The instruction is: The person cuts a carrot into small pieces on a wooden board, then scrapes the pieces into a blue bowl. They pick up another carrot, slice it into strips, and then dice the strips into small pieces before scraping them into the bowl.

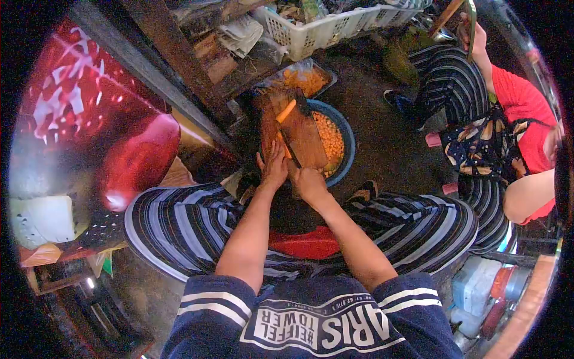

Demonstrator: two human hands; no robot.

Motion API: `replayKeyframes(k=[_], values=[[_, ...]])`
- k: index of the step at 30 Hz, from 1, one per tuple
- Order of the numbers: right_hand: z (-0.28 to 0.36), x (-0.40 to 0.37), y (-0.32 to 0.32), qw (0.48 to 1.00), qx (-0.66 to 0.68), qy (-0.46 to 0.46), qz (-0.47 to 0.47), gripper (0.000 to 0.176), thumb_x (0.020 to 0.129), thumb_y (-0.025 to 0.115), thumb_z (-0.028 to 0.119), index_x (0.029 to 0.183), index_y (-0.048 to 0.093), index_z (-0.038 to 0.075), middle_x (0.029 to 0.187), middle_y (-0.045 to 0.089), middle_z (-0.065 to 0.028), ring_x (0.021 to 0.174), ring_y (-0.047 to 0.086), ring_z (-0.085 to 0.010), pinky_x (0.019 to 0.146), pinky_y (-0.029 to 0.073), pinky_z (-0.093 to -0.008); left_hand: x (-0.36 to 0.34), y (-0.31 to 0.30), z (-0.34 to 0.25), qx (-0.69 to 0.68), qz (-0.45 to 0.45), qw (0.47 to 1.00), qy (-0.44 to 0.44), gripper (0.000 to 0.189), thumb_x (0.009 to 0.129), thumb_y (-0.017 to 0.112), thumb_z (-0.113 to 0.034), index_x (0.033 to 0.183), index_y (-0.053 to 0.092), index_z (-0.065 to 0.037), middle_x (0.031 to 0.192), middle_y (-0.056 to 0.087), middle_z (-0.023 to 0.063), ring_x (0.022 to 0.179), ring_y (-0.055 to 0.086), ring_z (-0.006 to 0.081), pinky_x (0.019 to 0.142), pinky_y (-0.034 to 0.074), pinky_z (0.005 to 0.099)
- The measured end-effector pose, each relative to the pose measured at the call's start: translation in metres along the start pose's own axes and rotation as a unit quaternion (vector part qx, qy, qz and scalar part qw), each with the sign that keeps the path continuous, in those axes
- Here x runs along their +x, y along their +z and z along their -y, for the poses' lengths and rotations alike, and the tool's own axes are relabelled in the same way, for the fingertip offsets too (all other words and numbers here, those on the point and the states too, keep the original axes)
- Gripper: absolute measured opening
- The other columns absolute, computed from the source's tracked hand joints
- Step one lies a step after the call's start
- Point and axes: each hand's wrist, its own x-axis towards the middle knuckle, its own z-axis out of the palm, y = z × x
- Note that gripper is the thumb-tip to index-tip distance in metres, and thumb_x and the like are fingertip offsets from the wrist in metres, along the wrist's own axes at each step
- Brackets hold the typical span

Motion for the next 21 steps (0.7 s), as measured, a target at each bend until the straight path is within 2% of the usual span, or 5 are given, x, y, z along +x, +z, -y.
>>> replayKeyframes(k=[5,10,14,16,21], values=[[0.001,0.006,0.004,0.998,-0.040,-0.050,0.010,0.038,0.087,0.043,0.024,0.079,0.062,-0.008,0.075,0.059,-0.0287,0.069,0.060,-0.0420,0.063,0.050,-0.0466,0.000,-0.006,-0.001,-0.034,0.009,0.999,-0.016,0.057,0.083,0.046,-0.014,0.137,0.025,-0.012,0.144,0.021,0.0041,0.134,0.014,0.0180,0.102,-0.002,0.0563],[-0.015,0.004,0.047,0.992,0.018,-0.045,-0.120,0.035,0.087,0.044,0.022,0.077,0.059,-0.008,0.070,0.058,-0.0283,0.067,0.061,-0.0410,0.061,0.051,-0.0453,-0.002,0.004,0.001,-0.046,-0.036,0.998,-0.005,0.058,0.084,0.045,-0.013,0.138,0.024,-0.014,0.144,0.021,0.0030,0.134,0.014,0.0175,0.102,-0.002,0.0572],[-0.023,0.006,0.061,0.998,-0.005,-0.020,-0.051,0.032,0.088,0.043,0.021,0.089,0.053,-0.010,0.072,0.058,-0.0288,0.065,0.060,-0.0406,0.059,0.051,-0.0450,-0.002,0.010,0.004,-0.024,-0.070,0.997,0.008,0.060,0.084,0.047,-0.013,0.138,0.023,-0.016,0.144,0.021,0.0007,0.134,0.015,0.0165,0.102,-0.002,0.0575],[-0.018,0.004,0.067,0.976,-0.023,-0.023,-0.215,0.033,0.087,0.044,0.022,0.091,0.052,-0.010,0.071,0.058,-0.0283,0.063,0.060,-0.0409,0.058,0.051,-0.0457,-0.002,0.004,-0.002,-0.034,-0.081,0.996,0.004,0.059,0.084,0.047,-0.014,0.138,0.024,-0.016,0.144,0.021,0.0004,0.134,0.015,0.0166,0.102,-0.001,0.0572],[-0.017,0.001,0.045,0.991,0.024,-0.004,-0.131,0.034,0.086,0.046,0.025,0.075,0.059,-0.005,0.064,0.058,-0.0259,0.063,0.059,-0.0420,0.058,0.050,-0.0466,-0.003,0.010,0.004,-0.037,-0.078,0.996,0.004,0.056,0.085,0.047,-0.017,0.137,0.026,-0.017,0.144,0.022,0.0004,0.133,0.017,0.0166,0.102,0.000,0.0565]])
